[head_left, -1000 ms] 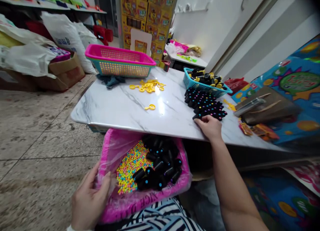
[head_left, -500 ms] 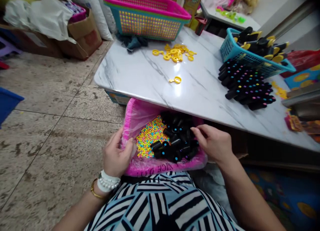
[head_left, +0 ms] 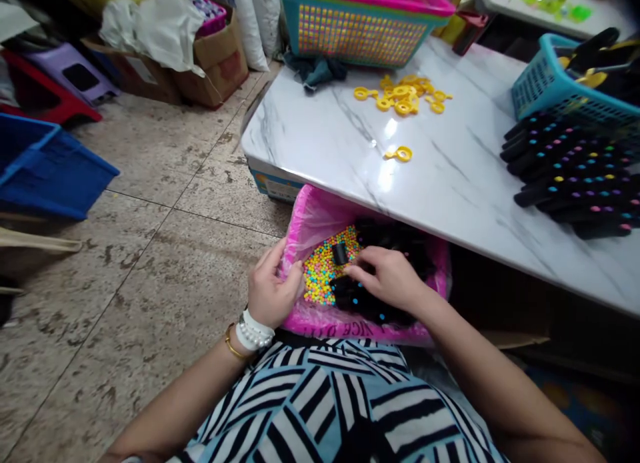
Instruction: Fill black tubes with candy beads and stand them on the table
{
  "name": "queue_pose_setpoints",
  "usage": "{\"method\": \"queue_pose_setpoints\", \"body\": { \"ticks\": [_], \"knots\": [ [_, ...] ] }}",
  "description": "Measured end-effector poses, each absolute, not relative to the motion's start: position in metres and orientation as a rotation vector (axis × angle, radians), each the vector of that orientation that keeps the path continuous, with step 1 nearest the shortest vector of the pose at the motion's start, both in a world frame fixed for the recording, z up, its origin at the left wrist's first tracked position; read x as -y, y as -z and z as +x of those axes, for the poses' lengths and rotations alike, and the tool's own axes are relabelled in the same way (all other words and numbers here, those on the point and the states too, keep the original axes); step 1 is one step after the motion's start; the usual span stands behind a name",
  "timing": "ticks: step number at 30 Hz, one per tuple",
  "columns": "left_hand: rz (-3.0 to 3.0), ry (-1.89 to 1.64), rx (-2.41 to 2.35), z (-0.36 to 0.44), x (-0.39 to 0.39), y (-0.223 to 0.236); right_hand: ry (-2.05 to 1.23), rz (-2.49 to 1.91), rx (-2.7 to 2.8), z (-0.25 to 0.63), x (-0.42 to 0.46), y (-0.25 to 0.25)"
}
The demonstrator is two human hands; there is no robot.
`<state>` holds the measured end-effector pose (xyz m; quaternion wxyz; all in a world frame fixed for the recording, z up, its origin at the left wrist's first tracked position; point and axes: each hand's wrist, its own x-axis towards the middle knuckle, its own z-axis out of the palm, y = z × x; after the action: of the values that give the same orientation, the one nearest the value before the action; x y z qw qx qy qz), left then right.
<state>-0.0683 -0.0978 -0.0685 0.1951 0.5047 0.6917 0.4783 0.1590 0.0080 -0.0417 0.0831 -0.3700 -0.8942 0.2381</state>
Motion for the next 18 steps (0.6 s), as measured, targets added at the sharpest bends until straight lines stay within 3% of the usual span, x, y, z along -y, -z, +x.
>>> {"method": "queue_pose_setpoints", "body": {
  "ticks": [8, 18],
  "knots": [
    [1.409, -1.352, -1.945, -0.068, 0.099, 0.070, -0.473, -0.526, 3.004, 0.145, -0.034, 0.061],
    [1.461, -1.395, -1.929, -0.067, 0.099, 0.073, -0.233, -0.565, 2.984, 0.129, -0.033, 0.082]
  ]
}}
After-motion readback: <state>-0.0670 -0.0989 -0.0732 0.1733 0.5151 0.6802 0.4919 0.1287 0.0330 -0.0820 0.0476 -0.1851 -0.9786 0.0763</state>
